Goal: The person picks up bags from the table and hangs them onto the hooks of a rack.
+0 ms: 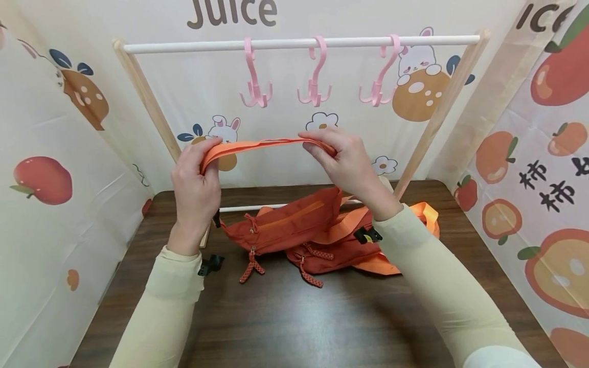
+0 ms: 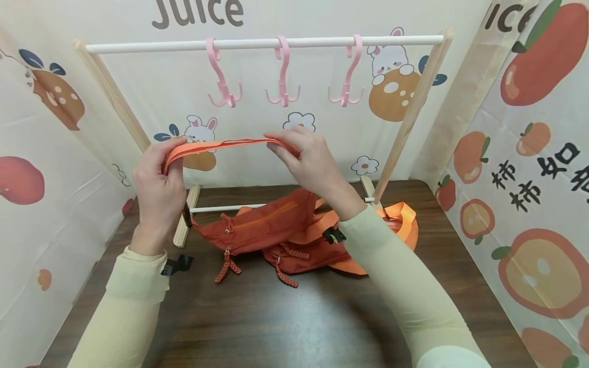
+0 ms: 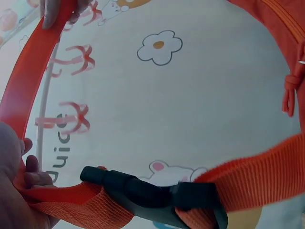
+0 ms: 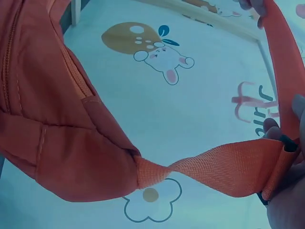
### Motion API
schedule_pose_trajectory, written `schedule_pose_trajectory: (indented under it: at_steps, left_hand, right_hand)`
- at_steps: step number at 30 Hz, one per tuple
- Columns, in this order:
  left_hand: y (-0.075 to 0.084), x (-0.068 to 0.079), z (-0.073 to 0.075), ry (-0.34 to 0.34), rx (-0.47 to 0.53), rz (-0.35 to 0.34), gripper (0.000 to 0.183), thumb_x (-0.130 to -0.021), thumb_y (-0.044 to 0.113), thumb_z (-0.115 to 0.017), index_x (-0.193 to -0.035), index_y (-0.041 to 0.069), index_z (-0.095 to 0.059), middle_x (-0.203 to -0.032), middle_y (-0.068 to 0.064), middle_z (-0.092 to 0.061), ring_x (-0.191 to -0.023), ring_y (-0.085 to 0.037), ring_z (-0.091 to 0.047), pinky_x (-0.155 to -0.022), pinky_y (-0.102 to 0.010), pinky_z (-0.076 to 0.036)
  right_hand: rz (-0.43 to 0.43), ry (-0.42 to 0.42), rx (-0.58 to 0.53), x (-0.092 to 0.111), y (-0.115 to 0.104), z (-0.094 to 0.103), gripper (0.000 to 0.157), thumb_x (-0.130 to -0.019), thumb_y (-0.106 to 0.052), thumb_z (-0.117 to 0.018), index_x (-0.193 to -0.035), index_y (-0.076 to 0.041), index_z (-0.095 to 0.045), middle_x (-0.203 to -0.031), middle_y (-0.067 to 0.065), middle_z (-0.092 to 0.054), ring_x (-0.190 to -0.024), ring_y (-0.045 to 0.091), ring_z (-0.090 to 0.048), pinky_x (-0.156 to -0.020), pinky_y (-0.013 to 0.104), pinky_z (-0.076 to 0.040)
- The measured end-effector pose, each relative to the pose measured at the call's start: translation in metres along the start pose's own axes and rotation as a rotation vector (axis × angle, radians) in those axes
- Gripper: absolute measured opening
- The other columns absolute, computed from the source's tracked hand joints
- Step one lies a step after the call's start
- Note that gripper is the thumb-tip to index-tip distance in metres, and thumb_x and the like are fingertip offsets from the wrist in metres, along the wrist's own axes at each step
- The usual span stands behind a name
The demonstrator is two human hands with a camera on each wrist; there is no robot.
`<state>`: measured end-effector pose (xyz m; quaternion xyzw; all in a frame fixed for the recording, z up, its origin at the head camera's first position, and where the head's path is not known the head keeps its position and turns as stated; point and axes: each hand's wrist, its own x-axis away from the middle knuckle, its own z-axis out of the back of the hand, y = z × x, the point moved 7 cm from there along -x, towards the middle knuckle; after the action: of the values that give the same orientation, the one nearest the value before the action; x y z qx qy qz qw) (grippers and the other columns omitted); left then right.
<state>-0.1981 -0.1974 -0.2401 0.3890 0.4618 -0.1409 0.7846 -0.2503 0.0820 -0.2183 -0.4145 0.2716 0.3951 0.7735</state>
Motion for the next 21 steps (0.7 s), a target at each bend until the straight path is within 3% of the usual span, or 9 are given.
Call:
schedule_pose_trajectory:
  at_steps: [5, 11, 16, 21]
  left_hand:
    - [-0.003, -0.005, 0.000, -0.037, -0.034, -0.029, 0.022, -0.105, 0.011, -0.069, -0.123, 0.006, -0.078, -0.103, -0.018, -0.073, -0.090, -0.032, -0.062, -0.078, -0.039, -0.046]
    - [-0.004, -0.014, -0.001, -0.043, -0.067, -0.039, 0.026, -0.102, 0.026, -0.074, -0.121, 0.008, -0.081, -0.086, -0.017, -0.063, -0.075, -0.029, -0.050, -0.066, -0.034, -0.033]
    - [-0.004, -0.025, 0.000, -0.015, -0.090, -0.034, 0.029, -0.106, 0.031, -0.068, -0.117, 0.007, -0.082, -0.085, -0.016, -0.065, -0.077, -0.028, -0.052, -0.067, -0.035, -0.033]
    - [-0.004, -0.039, 0.001, 0.026, -0.111, -0.014, 0.031, -0.107, 0.033, -0.067, -0.110, 0.006, -0.083, -0.087, -0.014, -0.071, -0.080, -0.028, -0.058, -0.070, -0.035, -0.035]
  right_hand:
    - [0.073, 0.043, 0.045, -0.007, -0.002, 0.003, 0.021, -0.102, -0.014, -0.073, -0.122, -0.010, -0.080, -0.095, 0.003, -0.070, -0.073, 0.015, -0.046, -0.064, 0.031, -0.035]
    - [0.103, 0.064, 0.095, -0.015, -0.005, 0.004, 0.017, -0.104, -0.015, -0.070, -0.116, -0.008, -0.079, -0.094, 0.006, -0.069, -0.076, 0.017, -0.049, -0.066, 0.032, -0.038]
    - [0.091, 0.081, 0.135, -0.023, -0.005, 0.003, 0.019, -0.106, -0.018, -0.068, -0.115, -0.006, -0.078, -0.096, 0.007, -0.071, -0.077, 0.018, -0.050, -0.067, 0.032, -0.039]
    - [0.087, 0.105, 0.177, -0.032, -0.005, 0.002, 0.020, -0.107, -0.021, -0.066, -0.114, -0.006, -0.077, -0.086, 0.007, -0.066, -0.072, 0.019, -0.047, -0.065, 0.032, -0.037]
